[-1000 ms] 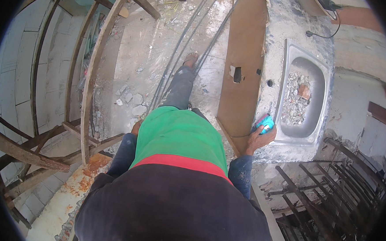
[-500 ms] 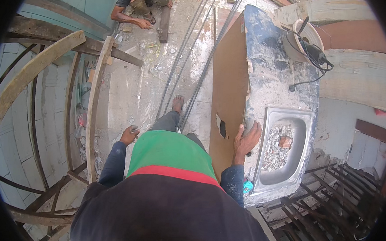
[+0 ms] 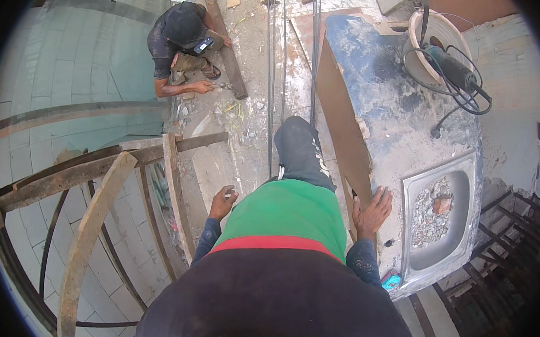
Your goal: The person measures lengths of rebar on the floor using a tape measure and marks them with a piece of white chalk.
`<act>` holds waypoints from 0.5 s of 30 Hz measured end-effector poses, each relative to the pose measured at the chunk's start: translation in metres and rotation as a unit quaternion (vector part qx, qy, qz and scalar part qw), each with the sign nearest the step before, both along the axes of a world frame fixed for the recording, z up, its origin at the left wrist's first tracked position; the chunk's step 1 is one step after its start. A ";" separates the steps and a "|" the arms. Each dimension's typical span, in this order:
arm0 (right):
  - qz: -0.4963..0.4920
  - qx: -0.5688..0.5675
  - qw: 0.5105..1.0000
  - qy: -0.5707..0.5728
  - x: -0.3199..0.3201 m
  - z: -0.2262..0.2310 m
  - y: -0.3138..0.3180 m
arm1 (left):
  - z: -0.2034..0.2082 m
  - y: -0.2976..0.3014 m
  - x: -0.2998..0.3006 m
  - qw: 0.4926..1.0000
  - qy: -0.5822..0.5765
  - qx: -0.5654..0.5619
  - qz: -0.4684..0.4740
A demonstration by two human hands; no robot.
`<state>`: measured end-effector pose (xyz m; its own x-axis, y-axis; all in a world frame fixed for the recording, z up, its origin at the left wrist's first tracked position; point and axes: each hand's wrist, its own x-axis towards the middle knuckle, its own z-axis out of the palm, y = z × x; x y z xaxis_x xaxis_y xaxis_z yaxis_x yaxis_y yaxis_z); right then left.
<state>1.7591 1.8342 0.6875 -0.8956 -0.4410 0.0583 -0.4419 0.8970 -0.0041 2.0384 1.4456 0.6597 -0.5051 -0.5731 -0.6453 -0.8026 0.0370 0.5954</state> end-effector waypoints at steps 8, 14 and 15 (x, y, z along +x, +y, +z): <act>-0.022 -0.006 0.997 -0.068 -0.011 0.011 -0.004 | -0.045 -0.124 -0.177 0.994 -0.004 -0.012 -0.113; 0.057 0.349 0.935 0.001 -0.041 0.023 -0.012 | -0.055 -0.260 -0.322 0.991 0.031 0.041 -0.122; 0.030 0.288 0.955 -0.060 -0.054 0.019 -0.019 | -0.052 -0.277 -0.338 0.997 0.035 0.025 -0.071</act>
